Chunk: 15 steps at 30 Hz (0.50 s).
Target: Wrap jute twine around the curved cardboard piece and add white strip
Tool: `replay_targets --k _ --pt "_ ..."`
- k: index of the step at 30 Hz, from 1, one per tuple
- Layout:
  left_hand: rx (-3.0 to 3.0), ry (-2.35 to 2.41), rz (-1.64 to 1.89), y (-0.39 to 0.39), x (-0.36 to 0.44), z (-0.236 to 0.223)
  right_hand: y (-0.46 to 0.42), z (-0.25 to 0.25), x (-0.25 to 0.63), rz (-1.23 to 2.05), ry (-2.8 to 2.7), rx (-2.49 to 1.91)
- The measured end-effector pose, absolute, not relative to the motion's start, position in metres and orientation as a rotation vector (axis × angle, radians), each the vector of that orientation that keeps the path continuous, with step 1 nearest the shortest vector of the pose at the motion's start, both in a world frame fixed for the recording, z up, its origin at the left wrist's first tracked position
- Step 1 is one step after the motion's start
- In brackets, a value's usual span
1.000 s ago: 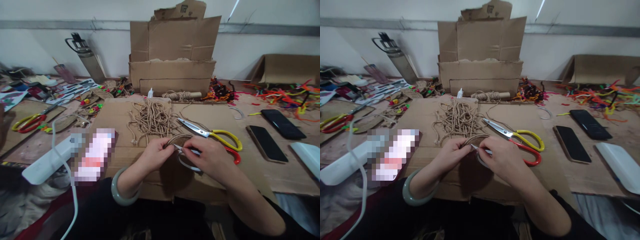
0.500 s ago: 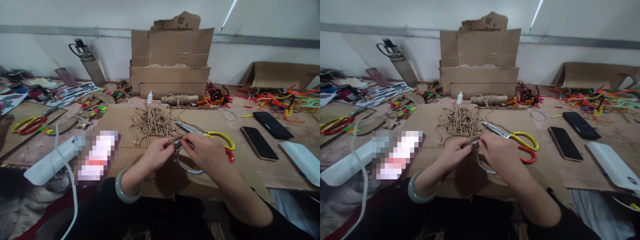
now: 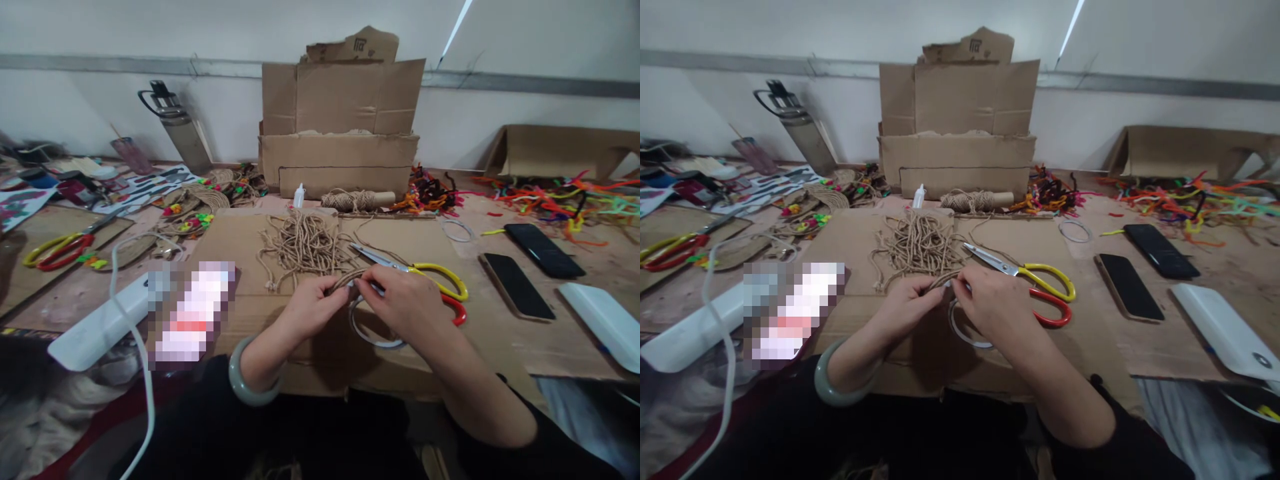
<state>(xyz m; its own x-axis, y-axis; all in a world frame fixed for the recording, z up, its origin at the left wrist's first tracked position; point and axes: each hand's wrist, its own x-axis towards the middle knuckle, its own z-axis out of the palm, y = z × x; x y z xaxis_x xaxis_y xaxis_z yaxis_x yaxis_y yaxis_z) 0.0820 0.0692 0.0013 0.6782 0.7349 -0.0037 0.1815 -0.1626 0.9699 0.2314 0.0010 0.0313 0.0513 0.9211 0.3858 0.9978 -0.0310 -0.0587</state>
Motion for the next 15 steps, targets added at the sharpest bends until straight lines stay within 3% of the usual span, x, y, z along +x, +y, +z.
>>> replay_targets --k 15 --pt "1.662 0.736 0.569 0.0719 0.0804 0.0072 0.0034 0.0271 0.2290 -0.293 -1.968 -1.945"
